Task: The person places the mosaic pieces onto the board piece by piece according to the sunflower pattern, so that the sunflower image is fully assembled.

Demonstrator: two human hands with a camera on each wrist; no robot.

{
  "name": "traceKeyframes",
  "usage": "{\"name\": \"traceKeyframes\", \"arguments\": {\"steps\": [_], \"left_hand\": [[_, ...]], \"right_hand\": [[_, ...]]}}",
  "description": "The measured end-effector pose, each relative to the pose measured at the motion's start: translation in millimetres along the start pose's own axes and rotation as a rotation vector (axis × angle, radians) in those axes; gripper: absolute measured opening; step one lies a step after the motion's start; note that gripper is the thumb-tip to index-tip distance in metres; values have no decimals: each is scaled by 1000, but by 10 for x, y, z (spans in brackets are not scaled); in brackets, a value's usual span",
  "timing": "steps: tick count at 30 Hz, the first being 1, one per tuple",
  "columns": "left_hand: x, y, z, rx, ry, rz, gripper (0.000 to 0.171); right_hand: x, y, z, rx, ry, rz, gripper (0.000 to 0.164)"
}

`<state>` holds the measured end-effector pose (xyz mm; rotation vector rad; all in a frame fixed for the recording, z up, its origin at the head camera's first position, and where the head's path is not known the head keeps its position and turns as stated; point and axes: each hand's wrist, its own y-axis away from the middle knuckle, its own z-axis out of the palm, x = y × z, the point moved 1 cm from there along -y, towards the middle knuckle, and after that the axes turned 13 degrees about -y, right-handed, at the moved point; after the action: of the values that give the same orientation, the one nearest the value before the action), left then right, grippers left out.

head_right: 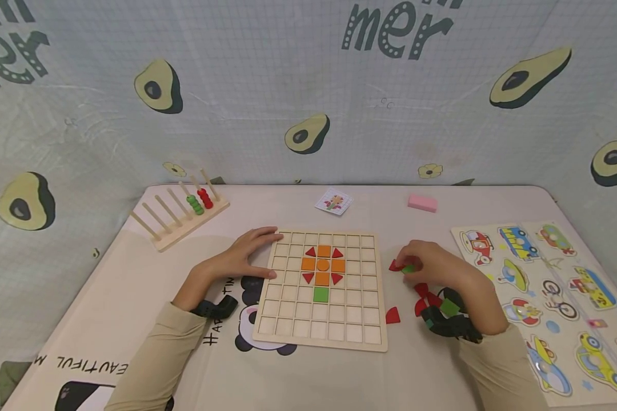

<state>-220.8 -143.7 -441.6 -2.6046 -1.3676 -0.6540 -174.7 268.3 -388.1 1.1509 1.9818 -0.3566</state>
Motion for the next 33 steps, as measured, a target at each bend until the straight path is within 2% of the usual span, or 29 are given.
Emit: {"name": "traceKeyframes", "arguments": {"steps": [3,10,21,33], "left_hand": [[4,-2,-2,-5,1,-7,83],[11,1,-4,-11,-3,-15,84],[17,6,0,-6,4,-6,83],[18,13,-6,3,-7,1,83]], "right_hand": [[42,6,-22,0,10,24,20],[109,7,-39,2,12,13,21],[78,-30,14,1,12,20,18],[63,-44,44,-11,24,28,24]]}}
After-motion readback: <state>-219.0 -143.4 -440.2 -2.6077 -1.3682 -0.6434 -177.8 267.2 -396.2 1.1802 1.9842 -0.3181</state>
